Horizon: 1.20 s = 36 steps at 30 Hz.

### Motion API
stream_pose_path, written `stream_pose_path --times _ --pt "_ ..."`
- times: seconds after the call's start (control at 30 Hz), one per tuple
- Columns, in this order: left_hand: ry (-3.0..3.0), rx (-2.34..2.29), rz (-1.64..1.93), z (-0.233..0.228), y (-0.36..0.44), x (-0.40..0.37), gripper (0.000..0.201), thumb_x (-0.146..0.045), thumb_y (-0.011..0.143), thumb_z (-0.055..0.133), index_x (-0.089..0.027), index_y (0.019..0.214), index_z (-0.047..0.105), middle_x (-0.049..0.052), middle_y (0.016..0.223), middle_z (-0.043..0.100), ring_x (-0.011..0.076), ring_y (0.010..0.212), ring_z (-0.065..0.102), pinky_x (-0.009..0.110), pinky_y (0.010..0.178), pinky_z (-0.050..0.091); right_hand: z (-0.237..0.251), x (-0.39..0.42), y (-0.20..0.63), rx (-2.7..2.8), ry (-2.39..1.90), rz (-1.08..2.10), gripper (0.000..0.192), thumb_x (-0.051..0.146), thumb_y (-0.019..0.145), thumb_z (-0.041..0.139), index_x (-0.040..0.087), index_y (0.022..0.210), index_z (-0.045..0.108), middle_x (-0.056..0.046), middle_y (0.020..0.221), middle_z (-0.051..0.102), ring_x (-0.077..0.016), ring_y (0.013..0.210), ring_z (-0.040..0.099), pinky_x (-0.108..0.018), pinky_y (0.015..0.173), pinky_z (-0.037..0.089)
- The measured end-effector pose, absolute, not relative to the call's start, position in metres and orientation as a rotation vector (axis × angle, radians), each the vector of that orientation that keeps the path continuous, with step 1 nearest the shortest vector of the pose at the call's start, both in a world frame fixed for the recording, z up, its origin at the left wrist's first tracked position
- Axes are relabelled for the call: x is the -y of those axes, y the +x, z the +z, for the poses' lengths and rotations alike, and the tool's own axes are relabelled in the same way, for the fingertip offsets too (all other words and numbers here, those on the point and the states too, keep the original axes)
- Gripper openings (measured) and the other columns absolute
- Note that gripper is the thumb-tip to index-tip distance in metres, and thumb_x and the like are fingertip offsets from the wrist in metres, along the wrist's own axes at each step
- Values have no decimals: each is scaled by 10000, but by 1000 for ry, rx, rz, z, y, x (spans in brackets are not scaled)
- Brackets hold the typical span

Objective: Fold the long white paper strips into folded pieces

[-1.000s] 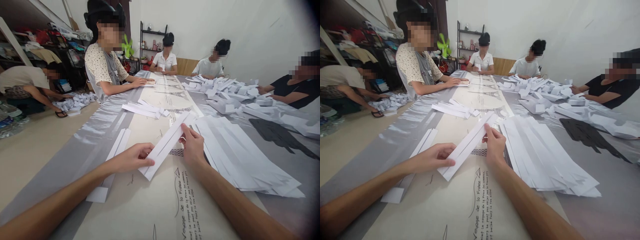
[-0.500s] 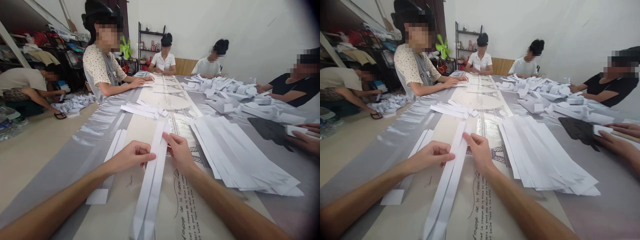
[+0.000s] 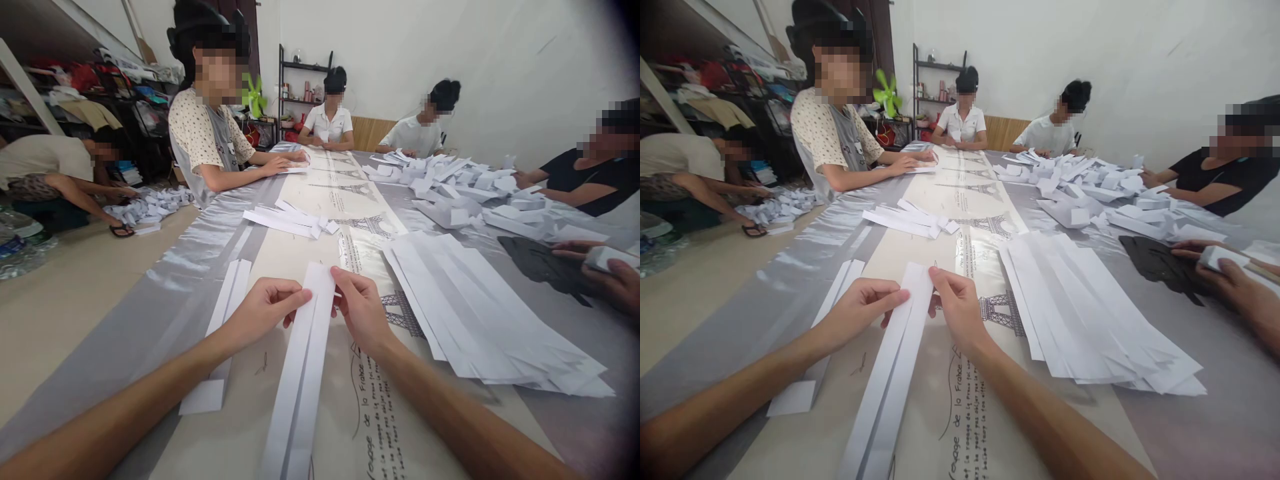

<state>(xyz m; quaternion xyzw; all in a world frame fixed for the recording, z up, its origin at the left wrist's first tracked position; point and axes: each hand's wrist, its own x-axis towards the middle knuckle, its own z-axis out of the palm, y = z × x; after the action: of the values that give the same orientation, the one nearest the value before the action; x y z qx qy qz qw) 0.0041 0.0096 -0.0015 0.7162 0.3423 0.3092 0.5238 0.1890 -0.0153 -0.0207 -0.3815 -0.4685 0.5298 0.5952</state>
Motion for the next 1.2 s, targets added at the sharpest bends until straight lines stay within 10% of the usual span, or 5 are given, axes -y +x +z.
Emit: stream_pose_path --times 0.67,1.2 --pt "1605 -733 809 -3 12 -2 488 -494 1029 441 -156 861 749 74 906 738 167 735 602 299 758 486 -15 25 181 1288 -1083 937 473 478 998 543 208 616 468 44 547 440 -106 500 420 -259 510 356" --pt "1376 -669 630 -14 9 -6 343 -488 850 733 -165 755 672 8 739 571 136 703 492 268 694 416 -8 32 170 1044 -1035 1301 336 556 889 657 245 852 533 38 701 582 -129 490 526 -265 465 440"
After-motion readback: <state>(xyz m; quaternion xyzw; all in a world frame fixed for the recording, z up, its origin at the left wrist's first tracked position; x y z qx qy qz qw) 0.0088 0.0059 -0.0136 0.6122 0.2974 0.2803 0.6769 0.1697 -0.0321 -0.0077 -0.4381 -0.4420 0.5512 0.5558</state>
